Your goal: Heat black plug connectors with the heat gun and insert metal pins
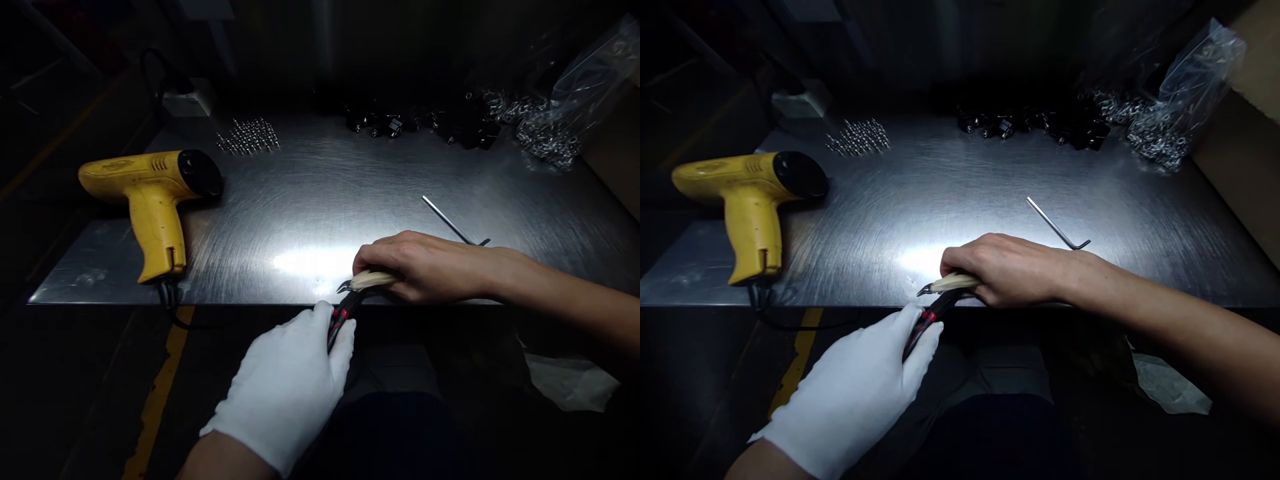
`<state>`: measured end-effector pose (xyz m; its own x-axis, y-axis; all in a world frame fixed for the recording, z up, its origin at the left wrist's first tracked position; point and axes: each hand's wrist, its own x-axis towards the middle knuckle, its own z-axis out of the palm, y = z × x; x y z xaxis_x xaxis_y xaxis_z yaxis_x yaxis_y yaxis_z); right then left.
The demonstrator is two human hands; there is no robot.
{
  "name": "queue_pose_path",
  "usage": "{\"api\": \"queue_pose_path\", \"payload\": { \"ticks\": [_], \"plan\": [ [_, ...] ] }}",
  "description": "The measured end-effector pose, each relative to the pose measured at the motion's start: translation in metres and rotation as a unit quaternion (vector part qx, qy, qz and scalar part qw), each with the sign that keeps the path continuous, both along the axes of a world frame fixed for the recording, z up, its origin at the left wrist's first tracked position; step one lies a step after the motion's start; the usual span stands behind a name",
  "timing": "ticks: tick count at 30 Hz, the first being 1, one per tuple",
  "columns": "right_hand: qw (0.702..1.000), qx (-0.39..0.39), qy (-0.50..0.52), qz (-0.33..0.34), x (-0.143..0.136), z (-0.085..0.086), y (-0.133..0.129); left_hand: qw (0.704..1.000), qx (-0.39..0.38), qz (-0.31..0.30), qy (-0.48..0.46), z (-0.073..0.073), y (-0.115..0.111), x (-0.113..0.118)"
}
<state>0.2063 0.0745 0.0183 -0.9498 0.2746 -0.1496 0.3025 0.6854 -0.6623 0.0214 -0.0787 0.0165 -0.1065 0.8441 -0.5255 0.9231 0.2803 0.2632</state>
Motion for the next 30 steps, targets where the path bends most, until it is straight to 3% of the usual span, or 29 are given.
{"api": "queue_pose_path", "payload": {
  "ticks": [8,18,30],
  "plan": [
    [0.998,0.012,-0.047,0.035,-0.007,0.010,0.004,1.000,-0.007,-0.003,0.007,0.004,0.002,-0.001],
    [0.999,0.007,-0.032,0.024,-0.007,0.011,0.008,1.000,-0.001,-0.009,0.007,0.001,0.003,-0.003],
    [0.996,0.032,-0.031,0.076,-0.006,0.012,0.009,0.999,-0.038,0.002,-0.030,0.006,0.010,-0.006]
  ]
}}
